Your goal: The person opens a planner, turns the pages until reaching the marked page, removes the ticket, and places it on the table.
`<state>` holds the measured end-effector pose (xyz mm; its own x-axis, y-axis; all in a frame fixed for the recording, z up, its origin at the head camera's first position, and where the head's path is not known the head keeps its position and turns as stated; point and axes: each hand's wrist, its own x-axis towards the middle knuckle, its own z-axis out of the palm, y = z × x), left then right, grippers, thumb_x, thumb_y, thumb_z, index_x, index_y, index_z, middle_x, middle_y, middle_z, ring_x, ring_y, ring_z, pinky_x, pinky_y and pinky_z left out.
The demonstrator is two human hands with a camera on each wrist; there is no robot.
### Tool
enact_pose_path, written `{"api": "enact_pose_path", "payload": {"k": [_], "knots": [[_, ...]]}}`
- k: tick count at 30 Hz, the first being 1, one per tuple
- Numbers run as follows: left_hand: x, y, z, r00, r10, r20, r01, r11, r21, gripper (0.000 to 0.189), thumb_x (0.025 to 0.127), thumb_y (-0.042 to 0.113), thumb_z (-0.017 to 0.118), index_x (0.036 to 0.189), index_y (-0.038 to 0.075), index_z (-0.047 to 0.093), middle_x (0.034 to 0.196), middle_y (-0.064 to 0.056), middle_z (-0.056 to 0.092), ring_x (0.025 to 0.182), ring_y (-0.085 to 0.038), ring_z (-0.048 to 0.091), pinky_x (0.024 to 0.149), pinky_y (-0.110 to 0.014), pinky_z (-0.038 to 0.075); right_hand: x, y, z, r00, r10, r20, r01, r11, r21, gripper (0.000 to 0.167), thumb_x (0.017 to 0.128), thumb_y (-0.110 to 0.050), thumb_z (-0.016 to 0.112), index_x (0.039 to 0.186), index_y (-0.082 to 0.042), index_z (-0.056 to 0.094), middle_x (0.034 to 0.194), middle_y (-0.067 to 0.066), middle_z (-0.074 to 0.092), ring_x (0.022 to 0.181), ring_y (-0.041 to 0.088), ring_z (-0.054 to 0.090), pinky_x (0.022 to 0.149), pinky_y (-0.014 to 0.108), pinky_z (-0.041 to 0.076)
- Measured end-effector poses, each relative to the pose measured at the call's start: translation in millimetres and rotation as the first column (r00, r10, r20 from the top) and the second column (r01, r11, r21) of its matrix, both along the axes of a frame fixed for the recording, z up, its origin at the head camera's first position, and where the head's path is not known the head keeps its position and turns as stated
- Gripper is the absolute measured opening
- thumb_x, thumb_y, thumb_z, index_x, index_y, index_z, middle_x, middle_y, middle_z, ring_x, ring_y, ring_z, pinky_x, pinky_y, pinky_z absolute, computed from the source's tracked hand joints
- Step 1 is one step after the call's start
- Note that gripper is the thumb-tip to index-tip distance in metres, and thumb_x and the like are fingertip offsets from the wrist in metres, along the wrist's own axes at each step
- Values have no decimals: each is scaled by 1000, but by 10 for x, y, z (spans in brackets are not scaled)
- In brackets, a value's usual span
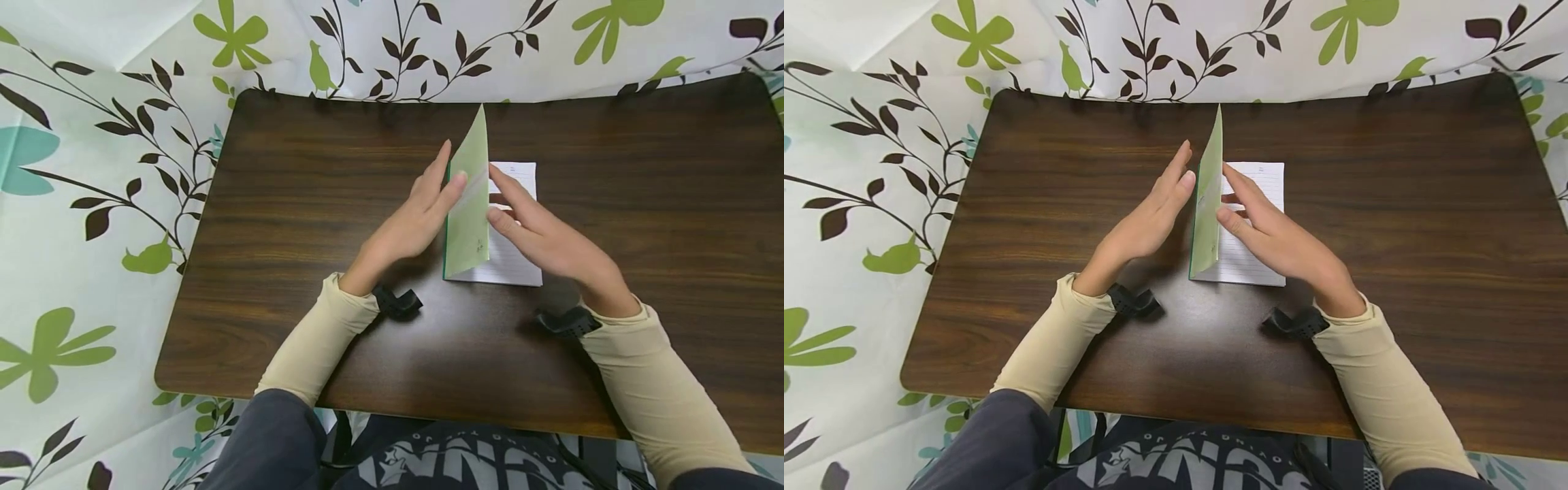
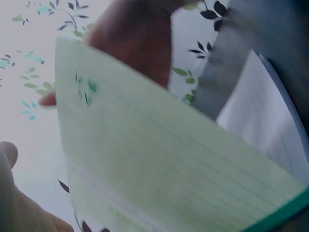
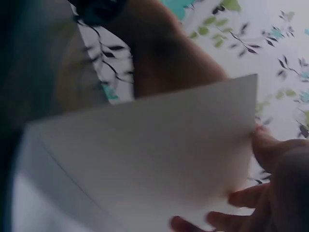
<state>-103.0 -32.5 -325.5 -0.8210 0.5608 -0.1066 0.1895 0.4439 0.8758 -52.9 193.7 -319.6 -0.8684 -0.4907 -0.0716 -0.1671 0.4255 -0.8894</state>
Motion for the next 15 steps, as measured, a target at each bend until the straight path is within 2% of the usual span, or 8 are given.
{"api": "enact_pose_path", "payload": {"k": [5, 7, 9, 11, 15], "knots": [[41, -7, 67, 999, 4, -47, -3, 1000, 12, 77, 111, 50, 37, 170, 21, -3, 177, 6, 4, 161, -13, 6, 132, -44, 15, 26, -167, -100, 997, 56, -44, -56, 998, -10, 69, 113, -25, 44, 168, -36, 4, 176, -8, 6, 156, 30, 28, 122, 61, 31], [42, -23, 80, 998, 8, -57, -8, 1000, 1, 79, 110, 49, 41, 170, 21, -2, 177, 6, 4, 162, -11, 4, 133, -42, 13, 21, -173, -114, 998, 46, -31, -45, 999, 24, 67, 113, -27, 44, 169, -32, 8, 175, -5, 11, 154, 31, 33, 120, 61, 34], [41, -49, 92, 998, 12, -58, -13, 1000, -14, 80, 109, 50, 42, 170, 22, -2, 177, 6, 2, 162, -8, 1, 133, -41, 11, -1, -130, -121, 1000, -1, -20, 3, 995, 101, 65, 112, -33, 45, 169, -28, 14, 174, 1, 19, 149, 33, 41, 116, 61, 38], [35, -92, 98, 998, 16, -64, -17, 1000, -19, 81, 109, 51, 43, 170, 23, -1, 177, 7, 0, 162, -6, 1, 133, -39, 11, -42, -47, -134, 997, -68, -25, 72, 973, 220, 68, 111, -40, 49, 169, -22, 19, 170, 10, 27, 141, 36, 47, 110, 62, 43], [28, -212, 114, 994, 12, -109, -11, 1000, 12, 76, 110, 46, 44, 170, 20, 3, 177, 4, 5, 161, -7, 12, 132, -32, 16, -160, 163, -228, 985, -168, -43, 170, 888, 428, 77, 107, -46, 54, 167, -8, 23, 156, 27, 33, 134, 42, 40, 102, 63, 42]]}}
